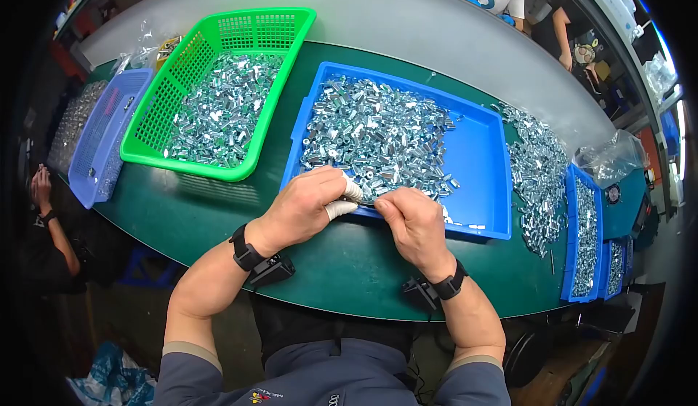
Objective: The person picks up a metal part and a black rod from a blue tray, fits the part onto the rod by hand, and places the assembled unit into a purple tray. This process is repeated throughout the video.
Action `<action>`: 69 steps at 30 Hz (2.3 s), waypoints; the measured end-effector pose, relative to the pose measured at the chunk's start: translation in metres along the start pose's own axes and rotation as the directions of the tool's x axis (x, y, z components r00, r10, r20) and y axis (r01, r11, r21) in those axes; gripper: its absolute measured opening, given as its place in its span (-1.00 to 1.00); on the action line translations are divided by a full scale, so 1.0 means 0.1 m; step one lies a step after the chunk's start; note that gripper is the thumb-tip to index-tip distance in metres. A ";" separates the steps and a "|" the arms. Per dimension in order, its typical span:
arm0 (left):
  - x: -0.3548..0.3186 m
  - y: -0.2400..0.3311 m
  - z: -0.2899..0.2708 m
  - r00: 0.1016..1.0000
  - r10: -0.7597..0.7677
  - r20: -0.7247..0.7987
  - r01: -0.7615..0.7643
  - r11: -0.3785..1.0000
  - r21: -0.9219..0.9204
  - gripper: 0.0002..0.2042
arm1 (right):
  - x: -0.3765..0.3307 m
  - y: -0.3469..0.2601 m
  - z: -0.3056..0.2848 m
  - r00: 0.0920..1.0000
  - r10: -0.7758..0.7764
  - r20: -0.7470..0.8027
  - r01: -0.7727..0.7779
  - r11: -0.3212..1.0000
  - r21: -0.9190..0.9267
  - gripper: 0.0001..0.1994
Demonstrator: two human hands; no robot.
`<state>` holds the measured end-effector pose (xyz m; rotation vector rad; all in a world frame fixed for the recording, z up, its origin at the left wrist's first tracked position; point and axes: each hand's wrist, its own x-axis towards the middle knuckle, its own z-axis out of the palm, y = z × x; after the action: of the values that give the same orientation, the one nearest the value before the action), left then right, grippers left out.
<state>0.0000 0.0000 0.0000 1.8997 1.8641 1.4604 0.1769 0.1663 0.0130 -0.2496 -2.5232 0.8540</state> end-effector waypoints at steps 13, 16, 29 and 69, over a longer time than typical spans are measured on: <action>-0.02 0.05 0.07 0.999 -0.019 -0.043 0.019 1.000 0.001 -0.78 | -0.05 0.05 0.07 0.995 -0.031 -0.091 0.034 0.999 0.031 -0.92; -0.08 0.02 0.06 0.996 -0.077 -0.054 0.076 0.997 -0.021 -0.81 | -0.09 0.06 0.12 0.993 -0.065 -0.100 0.073 0.994 0.081 -0.92; 0.06 -0.11 0.13 0.981 -0.192 -0.027 0.193 0.981 0.031 -0.79 | 0.01 0.18 0.08 0.990 -0.073 -0.117 0.085 0.992 0.096 -0.87; 0.11 0.09 0.05 0.921 -0.389 0.033 0.389 0.921 0.009 -0.78 | -0.04 0.20 0.16 0.937 -0.127 -0.327 0.164 0.982 0.090 -0.86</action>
<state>0.0079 0.0091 0.0090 1.4278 2.0732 1.2847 0.1733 0.1721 -0.0120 -0.1472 -2.1533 0.8240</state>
